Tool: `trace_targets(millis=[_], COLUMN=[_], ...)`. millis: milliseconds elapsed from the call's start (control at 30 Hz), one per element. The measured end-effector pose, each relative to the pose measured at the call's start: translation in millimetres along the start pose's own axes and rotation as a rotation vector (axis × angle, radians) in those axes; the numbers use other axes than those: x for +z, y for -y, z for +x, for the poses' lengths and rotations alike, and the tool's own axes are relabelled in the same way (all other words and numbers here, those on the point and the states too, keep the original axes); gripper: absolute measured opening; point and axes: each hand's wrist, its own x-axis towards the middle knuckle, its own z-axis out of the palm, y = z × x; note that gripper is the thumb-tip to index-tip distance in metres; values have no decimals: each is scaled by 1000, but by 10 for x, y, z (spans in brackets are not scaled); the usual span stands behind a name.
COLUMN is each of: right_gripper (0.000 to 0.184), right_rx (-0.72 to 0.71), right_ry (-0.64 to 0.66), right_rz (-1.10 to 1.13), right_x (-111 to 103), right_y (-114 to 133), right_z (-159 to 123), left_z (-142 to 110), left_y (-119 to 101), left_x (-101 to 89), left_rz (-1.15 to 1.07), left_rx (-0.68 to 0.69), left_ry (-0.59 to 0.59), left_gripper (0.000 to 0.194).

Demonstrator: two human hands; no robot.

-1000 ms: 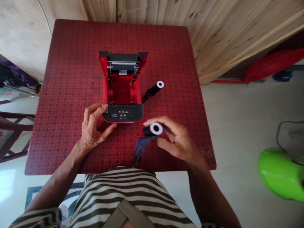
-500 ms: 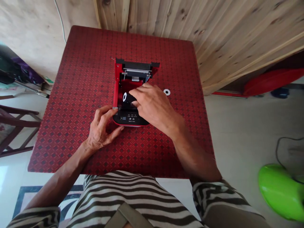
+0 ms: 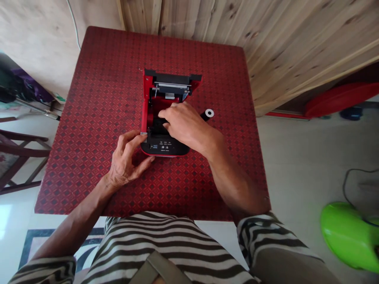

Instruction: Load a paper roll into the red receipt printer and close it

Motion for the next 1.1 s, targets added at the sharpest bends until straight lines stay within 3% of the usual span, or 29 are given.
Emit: trace_targets(millis=[200, 333, 433, 533, 633, 733, 833, 933, 1100], right_gripper=[52, 36, 18, 7, 8, 18, 25, 26, 25], right_rx=[-253, -334, -297, -244, -193, -169, -177, -196, -175], right_ry=[-160, -234, -363, -467, -537, -558, -596, -685, -740], right_rz=[390, 477, 455, 393, 341, 284, 169, 51, -4], right_x=[-95, 14, 124, 191, 224, 256, 301, 355, 443], right_y=[-149, -132, -88, -40, 8, 52, 91, 127, 171], right_z=[-415, -546, -559, -588, -636, -685, -745, -813, -855], left_z=[25, 169, 438, 829, 1218, 1446, 1441, 1271, 933], left_y=[-53, -117, -59, 168, 432, 492, 335, 177, 179], left_x=[-81, -260, -387, -396, -293, -214, -248, -328, -340], left_rz=[-29, -80, -81, -98, -99, -194, -191, -173, -133], left_rx=[-25, -84, -85, -95, -14, -58, -65, 13, 163], left_ry=[20, 33, 14, -30, -10, 92, 157, 185, 283], left_gripper=[67, 64, 59, 62, 77, 68, 61, 57, 66])
